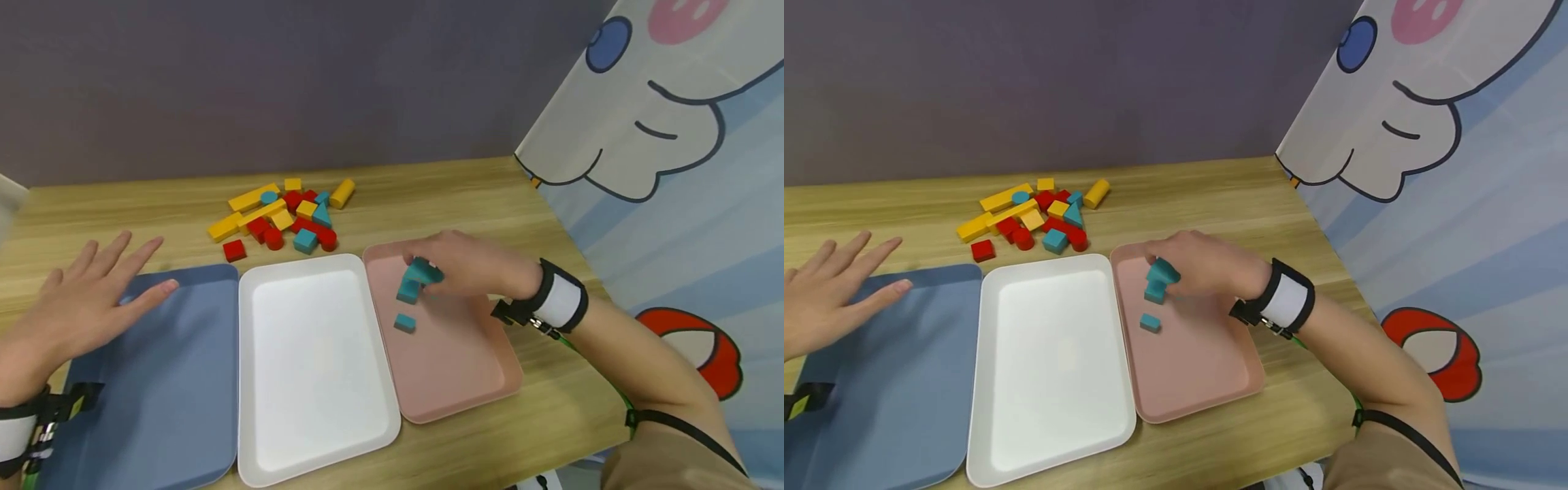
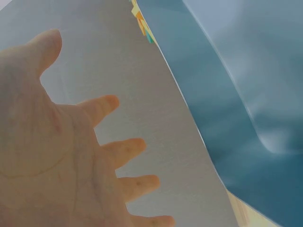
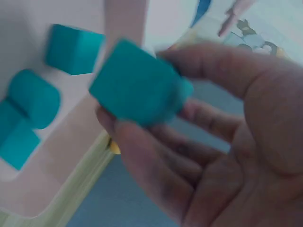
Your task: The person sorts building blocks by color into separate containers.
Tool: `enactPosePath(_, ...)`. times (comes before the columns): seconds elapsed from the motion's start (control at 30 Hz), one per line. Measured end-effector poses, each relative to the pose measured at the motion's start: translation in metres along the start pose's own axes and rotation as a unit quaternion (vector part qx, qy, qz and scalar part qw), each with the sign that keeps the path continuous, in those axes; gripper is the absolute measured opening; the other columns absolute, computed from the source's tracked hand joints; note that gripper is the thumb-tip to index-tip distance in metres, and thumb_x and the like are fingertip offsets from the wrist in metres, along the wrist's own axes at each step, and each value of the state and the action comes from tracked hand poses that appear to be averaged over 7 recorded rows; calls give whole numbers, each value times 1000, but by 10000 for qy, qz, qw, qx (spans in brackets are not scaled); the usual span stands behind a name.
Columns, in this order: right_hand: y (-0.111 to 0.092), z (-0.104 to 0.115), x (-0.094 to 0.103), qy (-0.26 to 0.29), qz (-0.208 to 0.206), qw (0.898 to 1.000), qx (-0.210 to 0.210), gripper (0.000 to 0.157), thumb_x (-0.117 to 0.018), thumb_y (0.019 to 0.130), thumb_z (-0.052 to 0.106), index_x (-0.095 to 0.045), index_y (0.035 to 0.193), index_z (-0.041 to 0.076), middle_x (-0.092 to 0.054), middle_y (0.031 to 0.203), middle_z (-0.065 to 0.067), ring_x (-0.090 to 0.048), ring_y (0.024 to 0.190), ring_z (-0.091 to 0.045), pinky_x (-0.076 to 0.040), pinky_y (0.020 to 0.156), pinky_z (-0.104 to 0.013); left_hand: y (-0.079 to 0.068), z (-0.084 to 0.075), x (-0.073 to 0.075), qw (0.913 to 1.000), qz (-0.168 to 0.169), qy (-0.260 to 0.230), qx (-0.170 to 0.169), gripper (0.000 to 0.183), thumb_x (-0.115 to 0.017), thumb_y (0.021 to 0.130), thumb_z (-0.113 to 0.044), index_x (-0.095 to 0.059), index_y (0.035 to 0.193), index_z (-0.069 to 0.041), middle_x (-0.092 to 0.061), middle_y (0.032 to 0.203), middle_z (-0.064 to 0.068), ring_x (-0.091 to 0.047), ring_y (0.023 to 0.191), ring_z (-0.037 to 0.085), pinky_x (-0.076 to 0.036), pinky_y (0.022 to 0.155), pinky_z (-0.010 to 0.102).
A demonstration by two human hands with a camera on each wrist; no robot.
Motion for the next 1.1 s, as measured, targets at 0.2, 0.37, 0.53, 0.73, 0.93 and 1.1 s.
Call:
enactPosePath(0.2, -11, 6, -26, -27, 768, 9959, 472, 20, -72, 84, 25, -58, 98, 24, -54, 72, 7, -47, 73, -8, -42, 68, -23, -1, -1, 2, 10000, 28, -17, 21, 85, -42, 93, -60, 2, 156, -24, 10, 158, 27, 17, 138, 54, 8, 99, 79)
enactPosePath(0.37, -13, 2, -36, -202, 1011, 9937, 447, 23, -75, 81, 25, -60, 98, 25, -57, 78, 8, -46, 74, -10, -41, 69, -25, -1, -1, 1, 10000, 55, -18, 31, 85, -42, 93, -61, 1, 156, -24, 8, 158, 28, 16, 138, 55, 7, 99, 80)
enactPosePath(0.53, -12, -3, -45, -598, 1067, 9920, 318, 28, -78, 77, 23, -62, 100, 27, -58, 79, 12, -47, 76, -11, -44, 73, -27, -1, 0, -1, 10000, 76, -23, 39, 85, -42, 93, -61, 1, 156, -24, 9, 158, 28, 17, 138, 55, 8, 99, 80)
enactPosePath(0.73, -12, -6, -60, -887, 1096, 9896, 290, 34, -74, 74, 14, -63, 104, 27, -58, 81, 13, -44, 73, -11, -43, 72, -26, 0, 1, 0, 10000, 62, -42, 56, 85, -42, 92, -61, 0, 156, -23, 9, 158, 27, 16, 138, 55, 7, 99, 80)
enactPosePath(0.93, -13, -8, -65, -979, 1035, 9893, 317, 39, -76, 72, 15, -62, 108, 25, -60, 87, 12, -46, 76, -12, -46, 75, -30, 1, 2, 2, 10000, 38, -12, 69, 85, -42, 92, -61, 0, 156, -23, 9, 158, 27, 16, 138, 55, 6, 98, 80)
enactPosePath(1.1, -10, -7, -51, -816, 903, 9916, 432, 41, -83, 70, 23, -65, 106, 20, -64, 90, 7, -52, 78, -11, -48, 75, -30, 0, 1, 3, 10000, 45, -9, 67, 85, -42, 93, -61, 0, 156, -23, 9, 158, 27, 16, 138, 55, 4, 98, 81)
Point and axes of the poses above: each hand's wrist, its own y-axis towards the middle knuckle, its own x-axis out of the back of the hand, z = x × y, the point moved 7 cm from there along y, towards the middle knuckle
